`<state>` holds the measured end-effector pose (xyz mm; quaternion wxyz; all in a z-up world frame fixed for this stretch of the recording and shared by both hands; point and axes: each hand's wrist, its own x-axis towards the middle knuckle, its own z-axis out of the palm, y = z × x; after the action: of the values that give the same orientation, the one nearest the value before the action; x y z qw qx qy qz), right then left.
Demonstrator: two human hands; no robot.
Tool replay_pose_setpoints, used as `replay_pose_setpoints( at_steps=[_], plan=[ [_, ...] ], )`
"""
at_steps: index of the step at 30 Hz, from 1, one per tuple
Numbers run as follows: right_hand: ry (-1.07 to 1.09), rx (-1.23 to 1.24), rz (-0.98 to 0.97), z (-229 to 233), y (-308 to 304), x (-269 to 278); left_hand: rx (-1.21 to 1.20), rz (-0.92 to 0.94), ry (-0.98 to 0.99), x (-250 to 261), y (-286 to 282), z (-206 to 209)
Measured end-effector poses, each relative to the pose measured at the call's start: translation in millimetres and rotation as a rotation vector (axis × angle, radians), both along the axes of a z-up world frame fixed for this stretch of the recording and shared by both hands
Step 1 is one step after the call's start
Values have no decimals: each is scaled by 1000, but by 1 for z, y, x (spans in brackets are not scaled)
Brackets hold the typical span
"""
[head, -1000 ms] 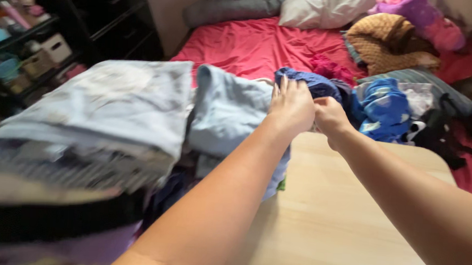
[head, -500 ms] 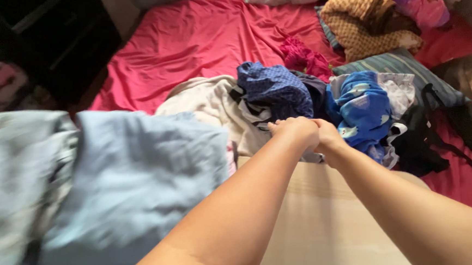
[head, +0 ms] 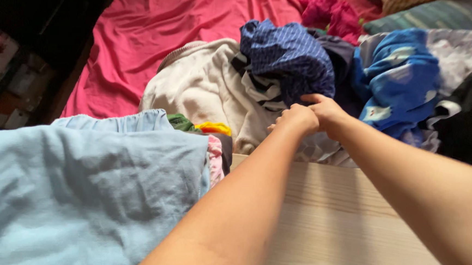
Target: The person folds multiple garments one by one on a small table, including a pink top, a gray floral top, a gray shirt, a light blue shirt, blue plaid shorts, and a white shirt. Each item is smoothed, folded, and stacked on the table.
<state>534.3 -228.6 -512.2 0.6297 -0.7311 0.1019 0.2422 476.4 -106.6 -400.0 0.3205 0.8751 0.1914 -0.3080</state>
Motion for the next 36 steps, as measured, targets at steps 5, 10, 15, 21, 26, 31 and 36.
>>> replay_pose_setpoints(
  at_steps=[5,10,15,21,26,31,36],
  plan=[
    [-175,-150,-82,-16,0,2,-48,-61,-67,3,4,-13],
    [-492,-233,-295,32,8,-30,-46,42,-118,2,8,-27],
    [-381,267,-551,130,13,-68,-310,180,-363,2,1,-31],
    [-611,571,-340,253,-7,-114,-529,364,-997,-13,-4,42],
    [-897,379,-318,356,-33,-162,-377,216,-1133,-68,19,158],
    [-1126,86,-313,432,-52,-247,54,21,-1156,-152,48,252],
    [-1465,-827,-375,430,-47,-330,-5,-94,-1296,-231,53,283]
  ],
)
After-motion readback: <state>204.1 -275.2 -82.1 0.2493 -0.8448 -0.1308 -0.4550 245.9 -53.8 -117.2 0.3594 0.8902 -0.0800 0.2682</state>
